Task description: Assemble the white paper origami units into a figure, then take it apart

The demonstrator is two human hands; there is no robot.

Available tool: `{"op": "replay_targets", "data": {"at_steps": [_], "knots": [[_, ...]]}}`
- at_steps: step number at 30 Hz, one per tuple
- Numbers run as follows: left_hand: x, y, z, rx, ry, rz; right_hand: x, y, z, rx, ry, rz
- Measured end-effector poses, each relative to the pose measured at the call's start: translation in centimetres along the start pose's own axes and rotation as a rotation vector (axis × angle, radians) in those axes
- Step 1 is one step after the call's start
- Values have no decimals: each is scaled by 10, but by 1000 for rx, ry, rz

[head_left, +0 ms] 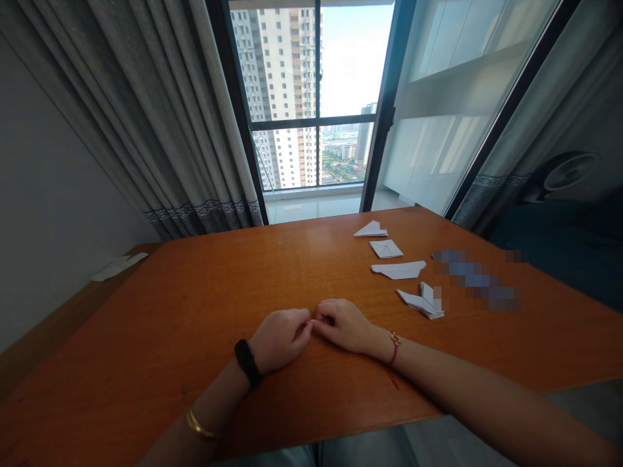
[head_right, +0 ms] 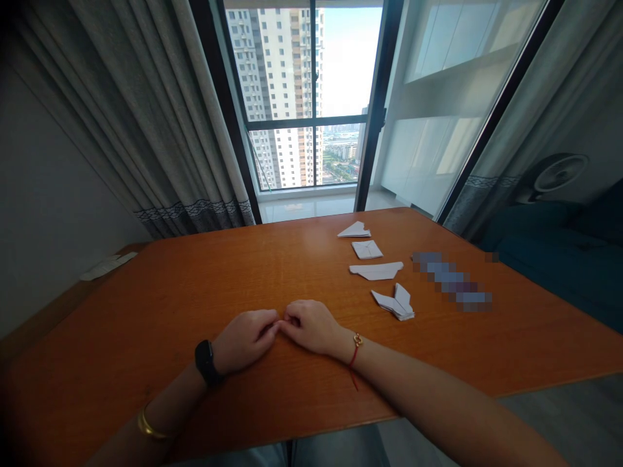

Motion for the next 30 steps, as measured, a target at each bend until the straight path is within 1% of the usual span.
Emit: {"op": "replay_targets", "data": {"at_steps": [12, 30], "knots": [[0, 2, 2, 39, 4, -1, 1, 4, -3, 3, -2, 5], [-1, -1, 1, 33, -3, -9, 0, 1, -1, 19, -10, -8]]}}
Point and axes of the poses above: each hand's wrist, its own x-axis towards the middle knuckle, its own y-axis out of the palm, z = x × y, the point moved 7 cm from there along x, towards the middle knuckle, and after that the axes turned 7 degrees about -y, right-handed, at the moved point
